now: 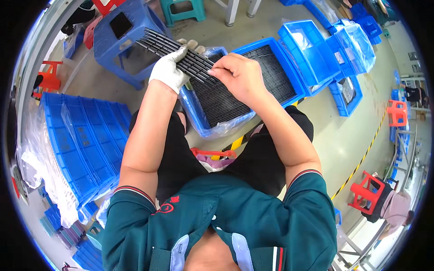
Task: The recorder is inspecting small black rods and sorting them into plastic trays.
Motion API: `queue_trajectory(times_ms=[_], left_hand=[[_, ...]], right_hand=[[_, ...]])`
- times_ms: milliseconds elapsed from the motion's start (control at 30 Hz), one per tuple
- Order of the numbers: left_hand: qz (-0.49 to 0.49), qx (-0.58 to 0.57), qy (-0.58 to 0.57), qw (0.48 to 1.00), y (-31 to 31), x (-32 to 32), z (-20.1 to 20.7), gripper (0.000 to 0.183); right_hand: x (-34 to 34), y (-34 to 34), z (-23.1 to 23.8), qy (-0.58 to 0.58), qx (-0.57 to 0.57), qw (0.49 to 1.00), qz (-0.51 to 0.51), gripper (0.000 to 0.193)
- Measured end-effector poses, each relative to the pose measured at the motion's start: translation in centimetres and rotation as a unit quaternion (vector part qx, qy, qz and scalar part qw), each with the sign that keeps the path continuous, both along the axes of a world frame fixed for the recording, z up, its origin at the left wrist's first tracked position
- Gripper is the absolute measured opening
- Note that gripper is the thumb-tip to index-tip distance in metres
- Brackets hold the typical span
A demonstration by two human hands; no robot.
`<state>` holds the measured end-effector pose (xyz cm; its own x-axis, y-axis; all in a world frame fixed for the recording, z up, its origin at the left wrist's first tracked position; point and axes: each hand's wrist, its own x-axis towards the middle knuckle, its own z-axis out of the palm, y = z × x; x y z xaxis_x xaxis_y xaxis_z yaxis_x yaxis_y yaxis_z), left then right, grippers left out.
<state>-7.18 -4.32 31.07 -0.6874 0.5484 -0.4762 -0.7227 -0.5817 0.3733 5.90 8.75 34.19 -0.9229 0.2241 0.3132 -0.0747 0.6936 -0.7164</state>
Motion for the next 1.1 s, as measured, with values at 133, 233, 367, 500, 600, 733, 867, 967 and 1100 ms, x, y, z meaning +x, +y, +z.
queue_trajectory(times_ms=[133, 233, 367, 500, 600, 733, 867, 967, 1100], left_hand=[[-0.008, 0.006, 0.006, 1.000, -0.1, 0.1, -0.2, 0.015], [-0.011, 0.013, -0.003, 1.000, 0.0, 0.2, -0.1, 0.016], [-0.002, -0.018, 0.012, 1.000, -0.1, 0.3, 0.0, 0.016], [-0.014, -0.025, 0.017, 0.999, -0.1, 0.2, 0.0, 0.014], [-0.014, -0.015, 0.010, 1.000, 0.0, 0.2, -0.1, 0.013], [-0.012, -0.015, 0.008, 1.000, 0.0, 0.2, -0.2, 0.012], [-0.002, -0.019, -0.004, 1.000, 0.1, 0.3, -0.3, 0.012], [-0.013, -0.018, -0.004, 1.000, 0.2, 0.3, -0.5, 0.012], [0.000, 0.008, -0.041, 0.999, 0.5, 0.3, -1.0, 0.013]], right_hand=[[-0.1, 0.0, -0.1, 0.021, 0.105, 0.992, 0.061, 0.007], [0.0, -0.1, 0.2, 0.016, 0.107, 0.993, 0.052, 0.007], [0.0, 0.1, 0.7, 0.042, 0.043, 0.998, -0.006, 0.008], [0.0, -0.2, 0.6, -0.030, -0.034, 0.999, 0.001, 0.009], [0.1, -0.4, 0.4, -0.031, -0.024, 0.999, 0.007, 0.009], [0.1, -0.4, 0.1, 0.020, 0.043, 0.998, 0.036, 0.007], [0.1, -0.3, -0.2, 0.049, 0.151, 0.986, 0.057, 0.008], [0.0, -0.4, -0.2, 0.033, 0.162, 0.983, 0.077, 0.009], [0.3, -0.2, 0.4, 0.048, 0.070, 0.996, 0.036, 0.007]])
